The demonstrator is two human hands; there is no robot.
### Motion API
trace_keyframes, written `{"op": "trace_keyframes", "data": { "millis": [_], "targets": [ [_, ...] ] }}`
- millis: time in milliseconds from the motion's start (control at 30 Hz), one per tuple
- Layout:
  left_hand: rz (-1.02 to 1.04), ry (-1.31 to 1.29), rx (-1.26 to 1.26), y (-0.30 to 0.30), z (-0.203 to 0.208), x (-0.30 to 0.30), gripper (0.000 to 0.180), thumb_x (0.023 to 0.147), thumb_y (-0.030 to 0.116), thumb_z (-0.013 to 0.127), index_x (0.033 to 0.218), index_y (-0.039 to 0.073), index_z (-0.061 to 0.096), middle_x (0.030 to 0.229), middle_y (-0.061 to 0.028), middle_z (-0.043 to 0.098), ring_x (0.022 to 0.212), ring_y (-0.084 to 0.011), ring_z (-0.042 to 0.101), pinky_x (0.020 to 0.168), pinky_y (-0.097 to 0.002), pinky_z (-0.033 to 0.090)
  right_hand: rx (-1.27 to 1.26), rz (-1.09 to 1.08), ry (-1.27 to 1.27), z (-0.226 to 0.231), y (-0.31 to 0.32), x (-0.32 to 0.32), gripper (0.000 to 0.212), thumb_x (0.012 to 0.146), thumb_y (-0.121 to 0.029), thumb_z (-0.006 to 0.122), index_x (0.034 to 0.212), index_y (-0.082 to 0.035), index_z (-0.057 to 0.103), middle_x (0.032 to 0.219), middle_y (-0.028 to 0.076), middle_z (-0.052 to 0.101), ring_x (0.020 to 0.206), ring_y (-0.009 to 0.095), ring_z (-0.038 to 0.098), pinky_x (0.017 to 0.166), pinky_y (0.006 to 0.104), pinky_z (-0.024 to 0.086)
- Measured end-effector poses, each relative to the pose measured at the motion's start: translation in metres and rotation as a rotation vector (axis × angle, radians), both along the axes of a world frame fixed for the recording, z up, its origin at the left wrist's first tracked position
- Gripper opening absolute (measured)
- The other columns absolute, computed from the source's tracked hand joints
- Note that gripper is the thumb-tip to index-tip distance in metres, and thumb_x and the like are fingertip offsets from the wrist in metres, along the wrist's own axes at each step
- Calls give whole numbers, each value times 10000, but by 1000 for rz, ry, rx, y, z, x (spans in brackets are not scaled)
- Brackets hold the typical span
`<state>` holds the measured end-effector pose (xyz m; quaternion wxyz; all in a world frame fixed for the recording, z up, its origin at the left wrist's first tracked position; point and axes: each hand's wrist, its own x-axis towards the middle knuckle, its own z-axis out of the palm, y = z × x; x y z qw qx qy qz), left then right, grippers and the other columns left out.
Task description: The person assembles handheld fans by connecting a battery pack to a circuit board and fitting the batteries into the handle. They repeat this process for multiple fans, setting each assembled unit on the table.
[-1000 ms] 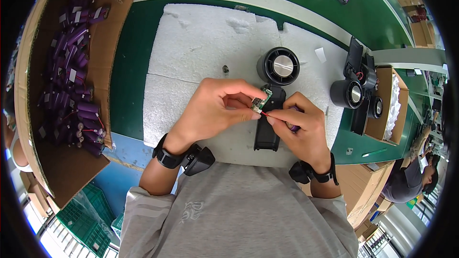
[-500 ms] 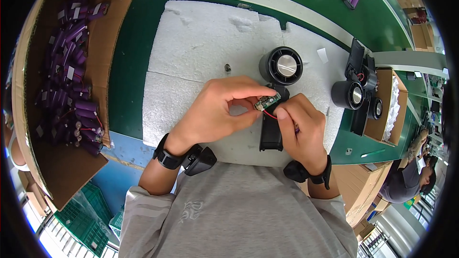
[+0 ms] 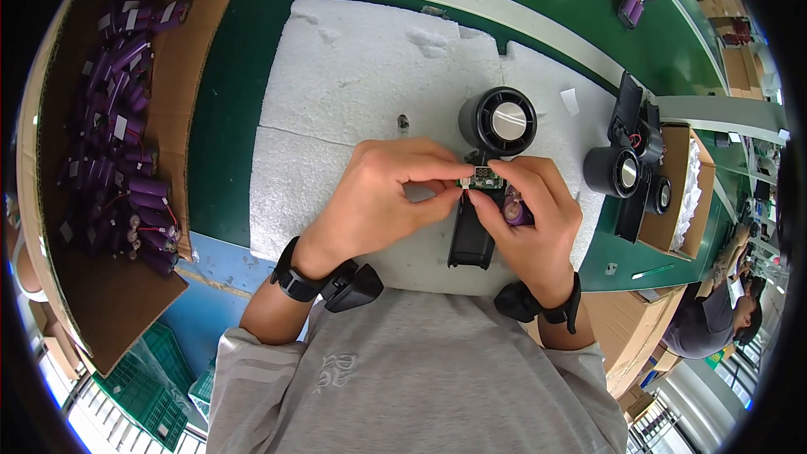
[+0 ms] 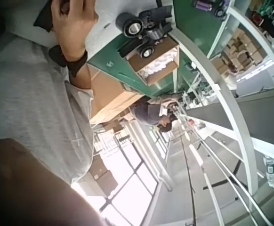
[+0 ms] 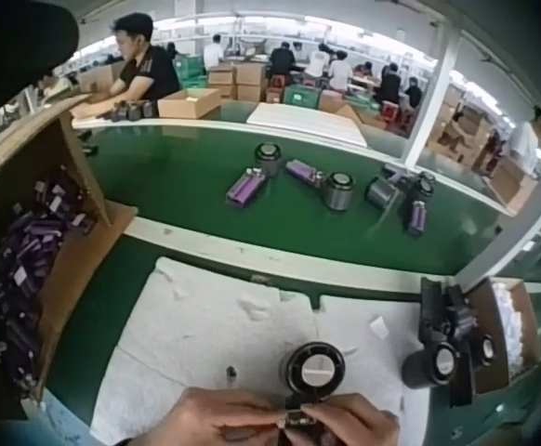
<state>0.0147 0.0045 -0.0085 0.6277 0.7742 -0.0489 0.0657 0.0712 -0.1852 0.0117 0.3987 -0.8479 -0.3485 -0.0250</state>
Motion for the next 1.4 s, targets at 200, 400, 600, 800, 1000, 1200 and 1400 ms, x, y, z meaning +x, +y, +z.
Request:
{"op": "trace_keyframes", "data": {
  "millis": [200,400,600,800,1000,1200,1400],
  "targets": [
    [27,-33,48,-4,5,-2,272,706,-71,711,959,26,738,881,-106,702,774,-192,693,670,-259,550,12,-22,2,5,4,-2,406,636,-3,823,1022,-49,708,873,93,652,719,217,651,619,301,519],
    [31,-40,70,-2,2,-4,266,703,-71,711,950,24,737,865,-104,697,768,-192,689,655,-265,544,44,-30,49,-2,5,-5,370,630,-7,820,985,-63,730,860,82,654,659,172,626,569,273,493],
    [15,-29,27,-5,-2,1,264,724,-29,713,980,32,697,897,-85,678,713,-197,665,598,-298,534,62,-84,128,-1,7,-3,306,667,-3,802,959,-50,722,858,80,654,657,153,619,574,257,482],
    [-23,66,44,-11,5,0,405,716,-47,734,1080,67,598,1049,-78,617,810,-178,628,707,-283,524,77,-146,225,7,5,-8,222,726,7,770,936,-28,706,871,81,654,678,133,613,595,246,472],
    [-37,97,126,-16,5,-1,424,706,-22,760,1082,81,594,1040,-64,616,799,-183,624,688,-299,519,18,-156,248,6,-4,-13,213,726,8,770,926,-27,706,871,76,648,683,134,604,588,251,465],
    [-20,131,140,-18,8,1,384,700,2,747,1037,90,583,895,-62,628,746,-186,627,667,-310,512,47,-78,106,-6,-9,-9,215,708,13,777,908,-32,713,862,79,641,668,142,591,570,248,455],
    [35,160,195,-22,7,4,333,699,21,723,986,90,570,768,-49,619,687,-194,631,640,-316,508,53,-117,78,-4,-4,-10,221,704,8,784,910,-39,720,854,84,643,661,153,596,559,257,459]
  ]
}}
